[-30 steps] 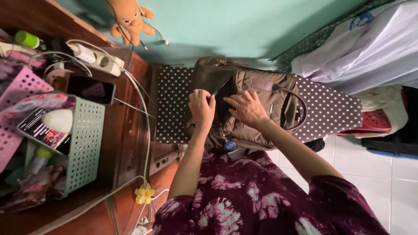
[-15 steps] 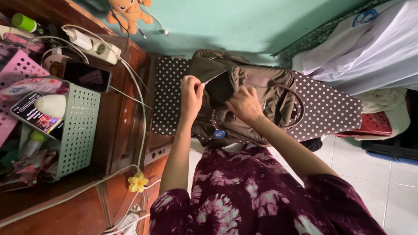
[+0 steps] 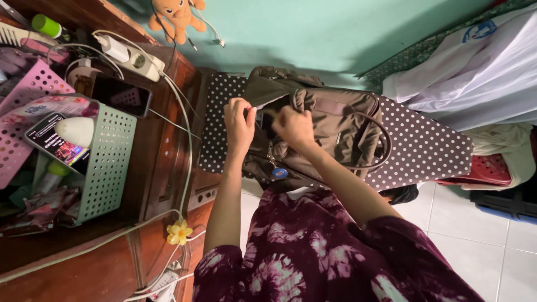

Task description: The person opens a backpack on an ironing board and packs school books, a notebook, a coiled cable and a small pouch into it, zips the compartments, then reopens the bag and takes the books and notebook back out onto the board.

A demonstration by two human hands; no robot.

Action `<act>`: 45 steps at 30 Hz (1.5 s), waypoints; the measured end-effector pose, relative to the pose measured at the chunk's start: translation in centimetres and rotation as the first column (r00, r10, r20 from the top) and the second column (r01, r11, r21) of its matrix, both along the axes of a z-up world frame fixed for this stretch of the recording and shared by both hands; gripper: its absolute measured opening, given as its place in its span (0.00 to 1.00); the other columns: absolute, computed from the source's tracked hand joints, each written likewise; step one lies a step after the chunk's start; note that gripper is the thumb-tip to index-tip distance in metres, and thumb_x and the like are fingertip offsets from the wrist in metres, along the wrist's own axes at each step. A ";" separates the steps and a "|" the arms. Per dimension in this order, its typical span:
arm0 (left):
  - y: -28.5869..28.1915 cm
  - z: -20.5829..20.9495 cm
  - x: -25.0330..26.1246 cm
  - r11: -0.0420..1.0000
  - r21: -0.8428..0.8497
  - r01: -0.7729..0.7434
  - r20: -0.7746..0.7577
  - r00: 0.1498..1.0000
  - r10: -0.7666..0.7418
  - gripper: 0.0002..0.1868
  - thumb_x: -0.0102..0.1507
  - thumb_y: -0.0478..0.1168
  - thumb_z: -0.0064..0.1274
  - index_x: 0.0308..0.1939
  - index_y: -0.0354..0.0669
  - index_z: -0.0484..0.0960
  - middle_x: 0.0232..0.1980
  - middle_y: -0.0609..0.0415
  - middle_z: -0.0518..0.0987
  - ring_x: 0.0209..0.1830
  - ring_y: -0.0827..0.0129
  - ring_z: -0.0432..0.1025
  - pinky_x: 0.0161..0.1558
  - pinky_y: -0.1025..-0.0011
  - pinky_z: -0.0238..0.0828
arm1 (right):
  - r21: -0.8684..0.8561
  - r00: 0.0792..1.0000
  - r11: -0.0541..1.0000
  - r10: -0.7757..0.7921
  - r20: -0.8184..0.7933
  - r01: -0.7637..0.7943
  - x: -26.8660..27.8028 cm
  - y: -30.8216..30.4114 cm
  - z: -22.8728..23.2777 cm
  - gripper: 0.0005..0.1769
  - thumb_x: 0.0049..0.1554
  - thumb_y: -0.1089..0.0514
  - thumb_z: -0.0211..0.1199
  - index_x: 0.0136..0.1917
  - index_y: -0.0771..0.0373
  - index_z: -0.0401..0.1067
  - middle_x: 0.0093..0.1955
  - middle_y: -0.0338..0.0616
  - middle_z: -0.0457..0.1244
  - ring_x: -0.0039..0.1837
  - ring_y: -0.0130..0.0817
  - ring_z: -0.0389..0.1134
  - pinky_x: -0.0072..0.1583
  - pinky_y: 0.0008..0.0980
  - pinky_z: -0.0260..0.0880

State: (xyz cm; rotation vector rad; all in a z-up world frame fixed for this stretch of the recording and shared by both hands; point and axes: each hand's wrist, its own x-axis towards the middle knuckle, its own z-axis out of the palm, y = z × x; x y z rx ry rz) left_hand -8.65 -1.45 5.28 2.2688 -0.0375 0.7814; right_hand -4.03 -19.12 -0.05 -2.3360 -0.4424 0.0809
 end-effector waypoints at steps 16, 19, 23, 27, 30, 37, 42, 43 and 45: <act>0.3 -1.3 0.5 0.986 -0.096 0.134 -0.038 0.990 -0.139 0.10 0.63 0.29 0.59 0.39 0.37 0.71 0.42 0.47 0.72 0.41 0.53 0.68 0.46 0.58 0.66 | 0.553 0.980 0.825 -0.005 -0.197 0.115 2.2 0.7 -0.5 0.27 0.56 0.60 0.69 0.65 0.70 0.64 0.53 0.55 0.69 0.54 0.36 0.73 0.53 0.32 0.73; 0.1 -2.0 0.9 0.977 -0.135 0.162 -0.017 0.986 -0.166 0.10 0.63 0.29 0.59 0.38 0.37 0.71 0.40 0.47 0.72 0.39 0.55 0.69 0.44 0.60 0.67 | 0.462 0.996 0.886 0.070 -0.049 -0.040 2.6 0.5 -1.4 0.29 0.56 0.63 0.68 0.68 0.69 0.65 0.61 0.61 0.67 0.64 0.47 0.69 0.61 0.37 0.70; 0.0 -2.7 0.9 0.969 -0.158 0.189 -0.046 0.979 -0.199 0.10 0.63 0.29 0.59 0.38 0.37 0.70 0.40 0.47 0.72 0.39 0.55 0.69 0.43 0.60 0.68 | 0.280 0.993 0.953 0.115 0.017 -0.115 2.8 -1.6 -1.0 0.21 0.58 0.64 0.65 0.65 0.66 0.71 0.60 0.60 0.68 0.62 0.53 0.70 0.61 0.42 0.70; -0.4 -3.2 1.0 0.967 -0.162 0.198 -0.041 0.978 -0.207 0.09 0.63 0.29 0.58 0.38 0.36 0.71 0.39 0.47 0.72 0.39 0.53 0.69 0.44 0.60 0.67 | 0.248 0.986 0.955 0.165 0.017 -0.164 1.4 -3.8 0.1 0.14 0.58 0.65 0.62 0.58 0.61 0.77 0.53 0.52 0.71 0.55 0.49 0.73 0.57 0.42 0.73; -1.1 -3.6 1.1 0.971 -0.099 0.216 0.004 0.976 -0.217 0.09 0.62 0.30 0.58 0.37 0.37 0.71 0.39 0.46 0.72 0.40 0.50 0.68 0.44 0.57 0.65 | 0.101 0.919 0.937 0.301 0.253 -0.335 -0.9 -4.5 0.7 0.15 0.54 0.67 0.62 0.54 0.59 0.78 0.52 0.48 0.71 0.55 0.49 0.72 0.56 0.44 0.71; -5.0 -5.3 -1.3 0.914 -0.096 0.394 -0.064 0.914 -0.401 0.17 0.63 0.30 0.53 0.55 0.30 0.73 0.51 0.34 0.75 0.52 0.40 0.70 0.52 0.54 0.67 | -0.074 0.859 0.895 0.443 0.257 -0.439 -3.3 -6.4 2.4 0.13 0.51 0.63 0.64 0.50 0.52 0.78 0.54 0.35 0.69 0.62 0.38 0.68 0.63 0.41 0.67; -4.0 -4.1 -2.5 0.894 -0.400 0.204 -0.137 0.951 -0.278 0.11 0.68 0.27 0.44 0.54 0.35 0.75 0.49 0.42 0.77 0.50 0.50 0.75 0.51 0.63 0.72 | -0.177 0.824 0.925 0.380 0.420 -0.336 -3.6 -6.9 5.1 0.13 0.52 0.60 0.66 0.51 0.50 0.78 0.50 0.38 0.66 0.57 0.38 0.65 0.57 0.40 0.61; -3.6 -4.0 -3.2 0.938 -0.310 0.153 -0.092 0.977 -0.190 0.10 0.69 0.26 0.44 0.52 0.36 0.76 0.47 0.41 0.76 0.48 0.51 0.75 0.48 0.64 0.72 | -0.245 0.741 0.877 0.481 0.469 -0.414 -3.8 -6.9 5.4 0.14 0.52 0.59 0.66 0.53 0.50 0.78 0.50 0.38 0.65 0.55 0.36 0.64 0.54 0.40 0.59; -3.0 -4.1 -5.3 0.960 -0.275 0.055 -0.095 0.992 -0.084 0.07 0.69 0.27 0.44 0.50 0.36 0.74 0.46 0.42 0.75 0.47 0.51 0.74 0.48 0.62 0.71 | -0.349 0.628 0.779 0.627 0.462 -0.521 -5.0 -6.6 5.5 0.18 0.52 0.56 0.66 0.57 0.47 0.78 0.48 0.37 0.63 0.52 0.35 0.63 0.51 0.39 0.58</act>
